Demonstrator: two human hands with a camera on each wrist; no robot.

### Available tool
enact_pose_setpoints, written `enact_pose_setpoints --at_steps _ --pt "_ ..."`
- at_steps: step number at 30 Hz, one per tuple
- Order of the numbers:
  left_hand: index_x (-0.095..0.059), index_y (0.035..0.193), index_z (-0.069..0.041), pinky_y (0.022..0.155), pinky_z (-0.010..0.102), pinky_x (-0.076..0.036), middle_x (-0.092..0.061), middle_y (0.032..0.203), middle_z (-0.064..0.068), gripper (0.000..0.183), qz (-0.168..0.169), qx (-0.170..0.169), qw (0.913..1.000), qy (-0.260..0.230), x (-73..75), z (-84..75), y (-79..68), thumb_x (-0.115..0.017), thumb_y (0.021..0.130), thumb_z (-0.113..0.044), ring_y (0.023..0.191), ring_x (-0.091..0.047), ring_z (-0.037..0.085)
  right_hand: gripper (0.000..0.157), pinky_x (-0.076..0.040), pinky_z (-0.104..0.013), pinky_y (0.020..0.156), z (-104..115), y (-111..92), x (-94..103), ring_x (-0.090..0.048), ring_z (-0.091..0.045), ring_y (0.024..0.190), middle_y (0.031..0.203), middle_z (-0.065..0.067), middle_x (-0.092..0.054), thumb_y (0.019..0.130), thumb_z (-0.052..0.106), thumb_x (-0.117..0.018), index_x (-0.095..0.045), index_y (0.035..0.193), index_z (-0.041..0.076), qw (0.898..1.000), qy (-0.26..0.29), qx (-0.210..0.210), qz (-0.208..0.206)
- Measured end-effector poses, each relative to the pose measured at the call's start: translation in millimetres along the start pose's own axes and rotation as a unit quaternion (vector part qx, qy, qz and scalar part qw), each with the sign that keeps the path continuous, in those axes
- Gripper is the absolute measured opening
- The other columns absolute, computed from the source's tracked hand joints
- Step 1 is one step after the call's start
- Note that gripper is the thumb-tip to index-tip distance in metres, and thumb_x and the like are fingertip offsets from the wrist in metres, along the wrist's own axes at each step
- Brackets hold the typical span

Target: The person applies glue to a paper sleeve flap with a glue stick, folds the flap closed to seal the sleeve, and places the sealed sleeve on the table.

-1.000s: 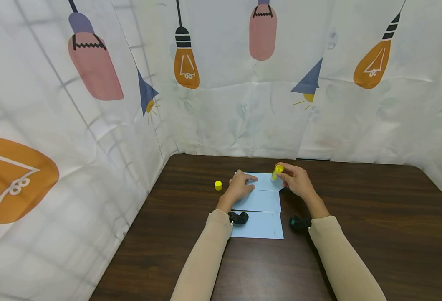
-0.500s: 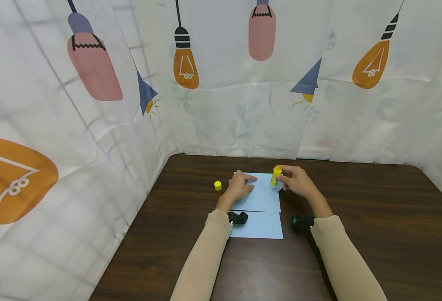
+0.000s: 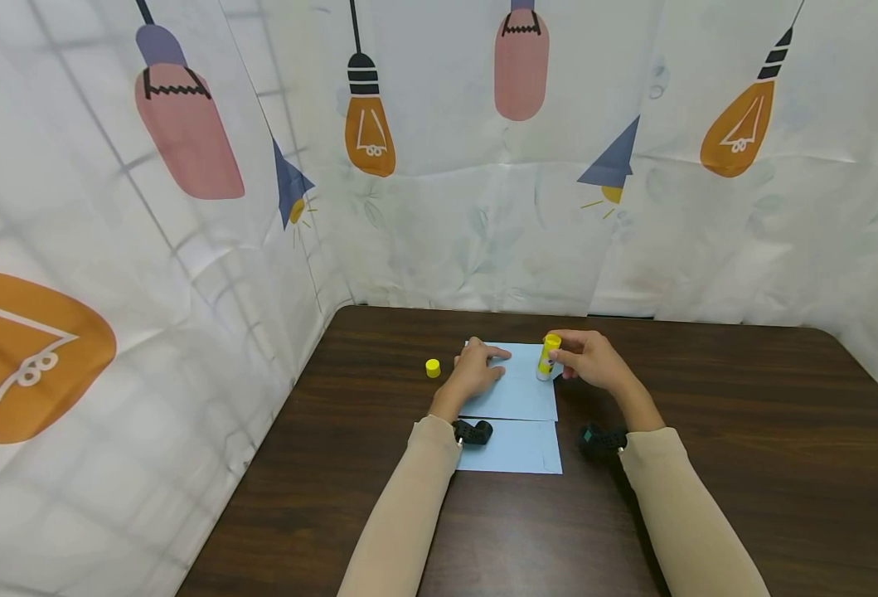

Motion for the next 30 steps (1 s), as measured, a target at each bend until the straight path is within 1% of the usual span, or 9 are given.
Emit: enact_pose_setpoints --at_steps 4,10,16,22,28,30 --pt "-0.073 0.130 -0.024 0.089 0.038 -0.030 -0.052 0.117 0.008 0.030 0.000 0.002 1.0000 0.001 0.3 -0.1 -0.2 -0.066 0.100 -0.021 0.103 -0.047 0.021 0.048 -0.057 -0.036 0.067 -0.9 0.5 0.0 -0.062 -0.026 0.067 0.101 -0.023 -0.071 0.100 0.020 -0.067 -0.057 0.145 0.004 1.000 0.003 -0.005 -0.012" --pt "-0.072 0.130 -0.025 0.089 0.038 -0.029 -0.052 0.116 0.007 0.030 -0.001 0.003 1.0000 0.007 0.0 -0.2 0.0 -0.066 0.100 -0.021 0.103 -0.047 0.021 0.047 -0.056 -0.032 0.064 -1.2 1.9 -2.0 -0.062 -0.027 0.066 0.104 -0.025 -0.069 0.100 0.017 -0.068 -0.058 0.143 0.004 0.999 0.010 0.010 -0.033" --pt "-0.072 0.130 -0.025 0.087 0.038 -0.028 -0.051 0.114 0.007 0.030 -0.001 0.006 1.0000 0.003 0.2 -0.1 -0.2 -0.067 0.100 -0.021 0.101 -0.046 0.021 0.042 -0.055 -0.028 0.062 -0.6 2.6 -3.1 -0.061 -0.023 0.064 0.107 -0.022 -0.067 0.099 0.014 -0.067 -0.061 0.141 0.006 0.998 0.005 0.019 -0.063" --pt "-0.072 0.130 -0.025 0.088 0.038 -0.028 -0.051 0.114 0.006 0.030 0.000 0.008 1.0000 0.001 0.6 0.3 -0.7 -0.067 0.100 -0.021 0.101 -0.046 0.021 0.042 -0.051 -0.027 0.058 -1.4 3.6 -3.5 -0.061 -0.022 0.062 0.108 -0.020 -0.068 0.099 0.014 -0.068 -0.062 0.140 0.010 0.995 -0.009 0.012 -0.094" --pt "-0.073 0.129 -0.025 0.088 0.038 -0.029 -0.051 0.114 0.006 0.030 -0.001 0.007 1.0000 0.001 0.1 1.1 0.1 -0.067 0.100 -0.021 0.101 -0.046 0.020 0.043 -0.050 -0.026 0.056 -3.3 4.9 -4.3 -0.061 -0.020 0.060 0.105 -0.020 -0.069 0.099 0.014 -0.069 -0.062 0.141 0.011 0.993 -0.009 0.007 -0.115" --pt "-0.073 0.129 -0.025 0.088 0.038 -0.029 -0.051 0.115 0.007 0.030 -0.001 0.007 1.0000 0.000 -0.3 1.2 0.3 -0.067 0.100 -0.021 0.101 -0.045 0.020 0.042 -0.051 -0.025 0.057 -3.8 5.6 -5.0 -0.063 -0.021 0.061 0.110 -0.021 -0.070 0.099 0.014 -0.068 -0.062 0.140 0.011 0.993 -0.005 0.005 -0.120"
Point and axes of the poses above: each hand's wrist, its own y-axis towards the middle knuckle, its own x-axis out of the back of the hand, z = x × y, the point moved 5 cm from there along y, towards the middle knuckle
